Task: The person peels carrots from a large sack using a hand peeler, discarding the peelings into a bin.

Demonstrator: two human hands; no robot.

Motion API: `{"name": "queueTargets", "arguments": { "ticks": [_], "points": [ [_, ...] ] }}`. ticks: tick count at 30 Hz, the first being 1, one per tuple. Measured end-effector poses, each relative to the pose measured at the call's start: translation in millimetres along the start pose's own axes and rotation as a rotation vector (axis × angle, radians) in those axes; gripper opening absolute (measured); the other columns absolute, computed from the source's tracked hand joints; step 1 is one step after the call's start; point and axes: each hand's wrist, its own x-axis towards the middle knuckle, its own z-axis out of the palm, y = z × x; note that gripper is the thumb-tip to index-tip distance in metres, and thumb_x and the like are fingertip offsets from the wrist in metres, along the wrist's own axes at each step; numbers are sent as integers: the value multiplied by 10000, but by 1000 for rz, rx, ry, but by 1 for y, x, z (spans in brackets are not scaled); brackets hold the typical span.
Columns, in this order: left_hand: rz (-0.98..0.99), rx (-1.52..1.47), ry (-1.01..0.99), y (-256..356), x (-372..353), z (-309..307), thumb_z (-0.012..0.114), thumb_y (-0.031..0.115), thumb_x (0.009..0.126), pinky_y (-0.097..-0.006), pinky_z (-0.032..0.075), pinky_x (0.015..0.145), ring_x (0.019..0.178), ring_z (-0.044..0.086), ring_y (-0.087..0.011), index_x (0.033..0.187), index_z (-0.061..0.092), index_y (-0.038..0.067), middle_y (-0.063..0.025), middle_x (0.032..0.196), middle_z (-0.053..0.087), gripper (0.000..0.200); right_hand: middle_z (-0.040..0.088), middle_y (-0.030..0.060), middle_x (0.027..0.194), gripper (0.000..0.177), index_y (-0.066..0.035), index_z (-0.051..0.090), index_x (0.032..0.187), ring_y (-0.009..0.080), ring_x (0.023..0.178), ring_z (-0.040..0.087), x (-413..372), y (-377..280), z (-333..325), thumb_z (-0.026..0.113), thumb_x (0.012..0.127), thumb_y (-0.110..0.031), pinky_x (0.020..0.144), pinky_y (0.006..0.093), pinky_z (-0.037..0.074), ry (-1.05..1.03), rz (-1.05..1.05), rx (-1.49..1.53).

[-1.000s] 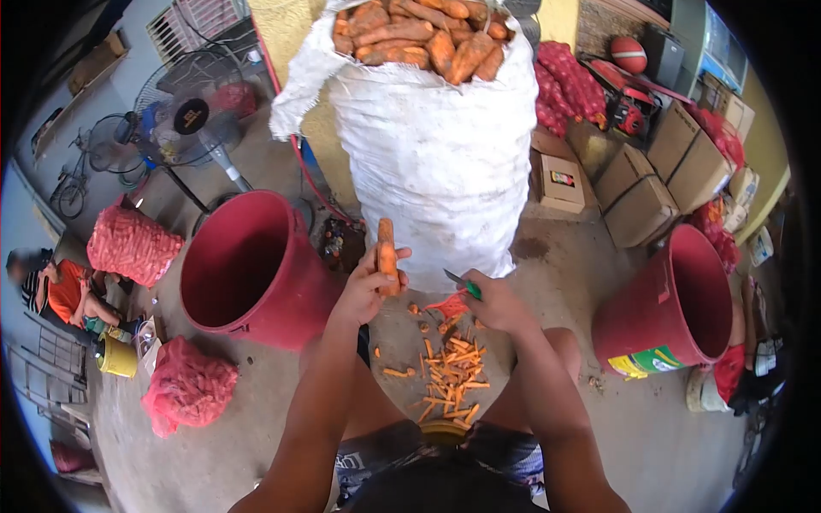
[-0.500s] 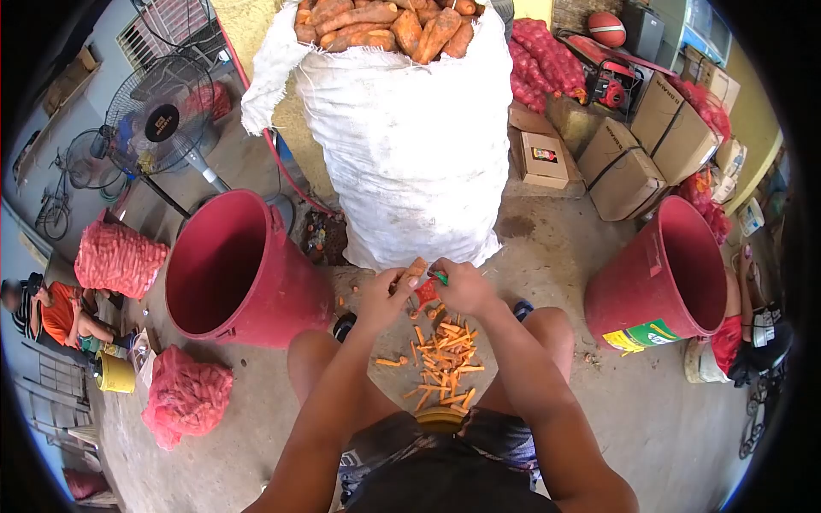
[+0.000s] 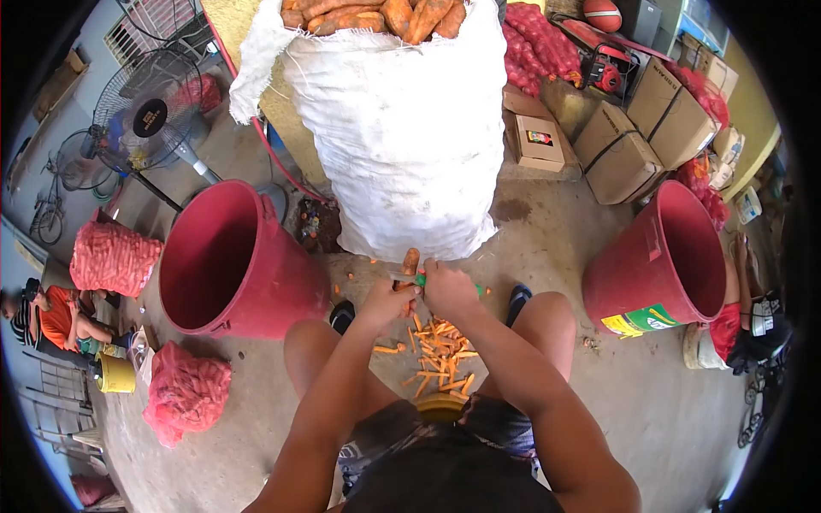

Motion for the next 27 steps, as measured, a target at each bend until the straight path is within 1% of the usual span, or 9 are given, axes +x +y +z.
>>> {"name": "queueTargets", "arguments": {
  "ticks": [6, 8, 12, 15, 17, 20, 23, 25, 27],
  "points": [
    [-44, -70, -95, 8, -22, 2, 703, 78, 991, -307, 515, 620, 711, 602, -126, 1263, 583, 29, -42, 862, 611, 301, 716, 246, 1203, 310, 17, 592, 1240, 426, 1110, 722, 38, 64, 17, 570, 978, -148, 957, 514, 585, 26, 264, -87],
    [-53, -65, -138, 10, -25, -2, 701, 73, 988, -309, 514, 629, 721, 599, -127, 1292, 575, 31, -41, 870, 612, 331, 708, 241, 1229, 427, 17, 569, 1325, 431, 1168, 696, 46, 83, 12, 678, 953, -162, 921, 522, 596, -80, 438, -62],
    [-46, -216, -66, 9, -19, -9, 701, 31, 963, -306, 518, 688, 765, 604, -136, 1353, 548, 33, -39, 910, 618, 419, 717, 241, 1206, 361, 9, 608, 1260, 422, 1171, 696, 31, 58, -7, 677, 955, -170, 935, 528, 587, -55, 430, -96],
    [-20, -296, -70, -2, -11, -13, 706, -1, 940, -304, 523, 721, 790, 615, -146, 1367, 547, 27, -43, 938, 630, 456, 711, 263, 1226, 359, 19, 585, 1297, 436, 1149, 705, 12, 22, -5, 576, 981, -151, 955, 521, 584, -96, 323, -70],
    [-18, -308, -84, -4, -6, -13, 710, -17, 928, -304, 525, 737, 803, 621, -149, 1377, 546, 23, -46, 954, 637, 480, 712, 260, 1216, 359, 28, 581, 1289, 446, 1135, 706, 3, 9, 6, 574, 977, -151, 953, 521, 583, -106, 91, -87],
    [-7, -366, -141, -5, -6, -13, 710, -26, 917, -309, 529, 742, 822, 631, -164, 1405, 530, 9, -52, 995, 642, 522, 714, 252, 1215, 382, 25, 576, 1303, 450, 1139, 702, -8, -13, -6, 590, 964, -149, 958, 518, 582, -133, 79, -34],
    [-46, -372, -190, -1, -16, -11, 742, -4, 896, -329, 528, 759, 844, 625, -161, 1276, 575, 28, -48, 968, 627, 416, 720, 249, 1205, 375, 22, 597, 1284, 446, 1127, 708, 25, 32, 16, 616, 952, -152, 951, 513, 585, -14, 301, -30],
    [-25, -415, -320, 5, -22, -12, 692, 106, 987, -298, 513, 751, 864, 599, -142, 1468, 519, 62, -23, 957, 635, 513, 723, 246, 1199, 365, 19, 612, 1267, 440, 1133, 708, 33, 60, 7, 634, 945, -152, 957, 511, 583, -41, 357, -47],
    [-76, -531, -255, 14, -25, -9, 671, 183, 1018, -291, 502, 745, 866, 585, -128, 1464, 532, 82, -9, 946, 629, 479, 727, 244, 1194, 355, 15, 628, 1249, 434, 1140, 707, 33, 63, 8, 652, 937, -152, 963, 509, 581, -84, 406, -63]
  ]
}}
